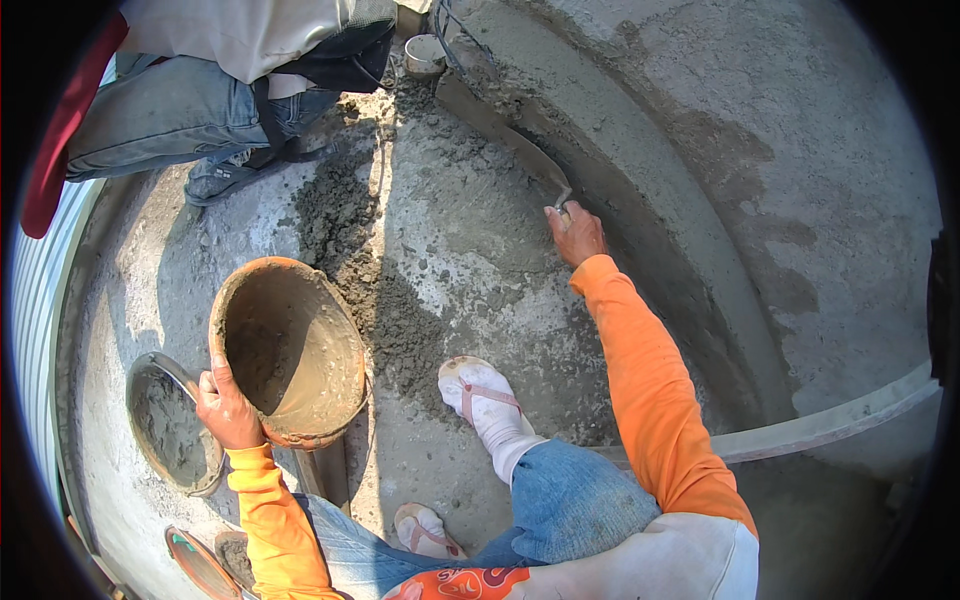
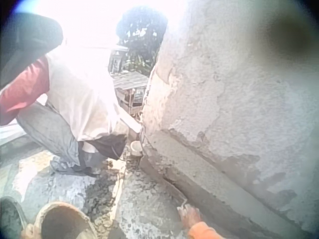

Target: Applying mortar to a concrete surface using a trowel.

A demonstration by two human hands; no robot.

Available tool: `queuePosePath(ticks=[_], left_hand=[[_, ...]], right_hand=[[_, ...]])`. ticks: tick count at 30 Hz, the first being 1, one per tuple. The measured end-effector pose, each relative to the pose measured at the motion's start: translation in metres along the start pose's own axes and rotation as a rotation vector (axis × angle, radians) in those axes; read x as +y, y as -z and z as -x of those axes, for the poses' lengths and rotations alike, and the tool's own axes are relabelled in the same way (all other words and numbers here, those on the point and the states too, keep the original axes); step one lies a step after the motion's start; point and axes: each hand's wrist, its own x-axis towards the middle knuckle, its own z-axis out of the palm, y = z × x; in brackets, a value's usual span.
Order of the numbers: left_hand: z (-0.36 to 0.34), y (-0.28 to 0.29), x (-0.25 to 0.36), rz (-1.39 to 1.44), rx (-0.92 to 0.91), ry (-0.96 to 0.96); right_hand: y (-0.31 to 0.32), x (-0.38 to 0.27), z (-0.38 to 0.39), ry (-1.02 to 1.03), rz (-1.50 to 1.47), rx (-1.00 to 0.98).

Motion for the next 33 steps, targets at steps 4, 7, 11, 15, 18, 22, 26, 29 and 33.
queuePosePath(ticks=[4, 7, 11, 15, 18, 22, 26, 29, 33], left_hand=[[0.002, -0.004, 0.009, -0.081, 0.026, -0.079], [0.001, -0.002, 0.001, -0.117, 0.03, -0.097], [0.001, -0.001, -0.001, 0.007, 0.01, -0.027], [0.002, -0.003, -0.001, -0.094, 0.018, -0.15], [0.003, 0.0, 0.004, -0.106, 0.012, -0.115], [0.002, 0.0, 0.0, -0.013, -0.018, -0.015], [0.002, -0.008, 0.003, -0.058, -0.018, -0.055], [0.005, -0.01, 0.0, -0.075, -0.029, -0.077], [0.003, 0.001, -0.007, -0.105, -0.024, -0.1]], right_hand=[[0.04, -0.007, -0.011, -0.019, -0.004, 0.031], [0.067, -0.007, -0.001, 0.045, -0.028, 0.074], [0.086, -0.017, 0.005, 0.088, -0.011, 0.134], [0.082, -0.015, 0.017, 0.075, -0.051, 0.163], [0.072, -0.008, 0.03, 0.09, -0.095, 0.302], [0.051, 0.0, 0.031, 0.032, -0.227, 0.274], [0.025, 0.013, 0.002, 0.031, -0.305, 0.06], [0.046, 0.025, 0.006, -0.051, -0.325, -0.002], [0.075, 0.071, 0.049, -0.243, -0.375, -0.114]])
